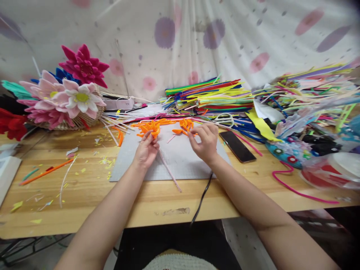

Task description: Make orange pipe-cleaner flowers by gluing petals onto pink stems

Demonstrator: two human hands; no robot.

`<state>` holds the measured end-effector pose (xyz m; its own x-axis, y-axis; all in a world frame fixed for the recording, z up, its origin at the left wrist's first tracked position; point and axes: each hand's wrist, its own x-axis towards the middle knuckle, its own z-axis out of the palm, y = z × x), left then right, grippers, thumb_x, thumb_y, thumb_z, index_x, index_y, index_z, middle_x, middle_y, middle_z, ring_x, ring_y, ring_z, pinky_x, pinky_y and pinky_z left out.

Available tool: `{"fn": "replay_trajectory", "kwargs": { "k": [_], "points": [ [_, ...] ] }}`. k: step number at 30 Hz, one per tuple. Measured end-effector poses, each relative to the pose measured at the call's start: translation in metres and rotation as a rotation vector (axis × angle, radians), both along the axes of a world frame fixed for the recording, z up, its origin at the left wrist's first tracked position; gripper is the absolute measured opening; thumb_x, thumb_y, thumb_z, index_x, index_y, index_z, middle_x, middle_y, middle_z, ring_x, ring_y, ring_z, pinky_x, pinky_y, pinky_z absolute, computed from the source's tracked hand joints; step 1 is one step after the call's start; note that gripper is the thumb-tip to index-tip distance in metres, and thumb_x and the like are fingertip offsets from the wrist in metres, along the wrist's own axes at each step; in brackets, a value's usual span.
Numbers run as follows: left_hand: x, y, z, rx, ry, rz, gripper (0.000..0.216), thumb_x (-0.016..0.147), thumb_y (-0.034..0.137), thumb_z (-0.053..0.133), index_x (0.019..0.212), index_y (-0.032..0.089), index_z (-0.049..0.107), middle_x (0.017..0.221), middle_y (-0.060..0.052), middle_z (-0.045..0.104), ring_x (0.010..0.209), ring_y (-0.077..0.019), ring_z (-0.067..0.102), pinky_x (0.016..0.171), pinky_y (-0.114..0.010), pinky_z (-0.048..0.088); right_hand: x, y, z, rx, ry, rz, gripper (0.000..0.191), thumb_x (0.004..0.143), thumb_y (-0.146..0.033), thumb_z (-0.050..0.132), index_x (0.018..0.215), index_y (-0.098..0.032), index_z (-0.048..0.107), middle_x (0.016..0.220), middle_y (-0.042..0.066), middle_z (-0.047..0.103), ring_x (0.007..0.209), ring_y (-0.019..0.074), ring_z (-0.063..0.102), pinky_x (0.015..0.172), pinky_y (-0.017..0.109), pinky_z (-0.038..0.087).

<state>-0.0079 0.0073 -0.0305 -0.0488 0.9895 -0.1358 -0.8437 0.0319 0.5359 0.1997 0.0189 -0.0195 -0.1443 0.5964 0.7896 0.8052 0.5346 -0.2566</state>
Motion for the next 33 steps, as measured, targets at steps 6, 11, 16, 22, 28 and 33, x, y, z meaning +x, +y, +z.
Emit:
{"fn": "replay_trajectory", "kwargs": {
  "k": [6, 11, 16, 22, 28, 33],
  "points": [
    [0.004, 0.000, 0.000, -0.137, 0.038, 0.076, 0.016, 0.079, 0.002, 0.052, 0.075, 0.015, 0.060, 0.070, 0.000, 0.063, 0.060, -0.0030, 0.058, 0.051, -0.008, 0.044, -0.006, 0.000, -0.001, 0.044, -0.075, 0.018, 0.014, 0.083, -0.030, 0.050, 0.073, -0.021, 0.055, 0.075, 0.003, 0.060, 0.081, 0.0197, 0.050, 0.079, 0.036, 0.033],
    [0.009, -0.002, -0.002, -0.106, 0.104, 0.044, 0.013, 0.074, 0.001, 0.056, 0.073, 0.013, 0.059, 0.073, -0.001, 0.065, 0.069, -0.0059, 0.062, 0.066, -0.015, 0.051, 0.002, 0.007, -0.016, -0.175, -0.056, -0.047, 0.008, 0.078, -0.023, 0.049, 0.082, -0.019, 0.055, 0.082, 0.006, 0.059, 0.081, 0.0207, 0.050, 0.075, 0.034, 0.037],
    [0.007, -0.003, -0.005, -0.076, 0.183, -0.003, 0.013, 0.069, 0.008, 0.064, 0.079, 0.015, 0.058, 0.078, -0.001, 0.066, 0.063, -0.0067, 0.060, 0.053, -0.016, 0.048, 0.014, 0.018, -0.038, -0.510, -0.145, -0.246, 0.039, 0.067, -0.020, 0.053, 0.104, -0.011, 0.050, 0.103, 0.016, 0.056, 0.095, 0.0274, 0.050, 0.080, 0.038, 0.039],
    [0.003, -0.001, -0.007, -0.104, 0.210, 0.010, 0.017, 0.067, 0.011, 0.066, 0.079, 0.016, 0.056, 0.078, 0.001, 0.065, 0.056, -0.0039, 0.055, 0.045, -0.012, 0.040, 0.021, 0.022, -0.045, -0.624, -0.100, -0.307, 0.042, 0.066, -0.023, 0.053, 0.107, -0.013, 0.046, 0.102, 0.015, 0.058, 0.096, 0.0287, 0.051, 0.079, 0.039, 0.041],
    [0.000, 0.000, -0.007, -0.083, 0.176, 0.029, 0.015, 0.069, 0.007, 0.061, 0.080, 0.016, 0.055, 0.069, 0.003, 0.061, 0.052, -0.0029, 0.052, 0.041, -0.011, 0.037, 0.045, 0.028, -0.035, -0.493, 0.240, -0.306, 0.050, 0.062, -0.031, 0.058, 0.107, -0.020, 0.040, 0.095, 0.008, 0.060, 0.088, 0.0251, 0.056, 0.073, 0.037, 0.043],
    [0.000, 0.000, -0.007, -0.087, 0.176, 0.046, 0.017, 0.070, 0.005, 0.059, 0.080, 0.017, 0.053, 0.067, 0.004, 0.060, 0.051, -0.0038, 0.053, 0.041, -0.012, 0.037, 0.073, 0.039, -0.038, -0.381, 0.502, -0.406, 0.042, 0.066, -0.034, 0.054, 0.102, -0.020, 0.039, 0.085, 0.006, 0.059, 0.076, 0.0216, 0.056, 0.072, 0.037, 0.043]
  ]
}}
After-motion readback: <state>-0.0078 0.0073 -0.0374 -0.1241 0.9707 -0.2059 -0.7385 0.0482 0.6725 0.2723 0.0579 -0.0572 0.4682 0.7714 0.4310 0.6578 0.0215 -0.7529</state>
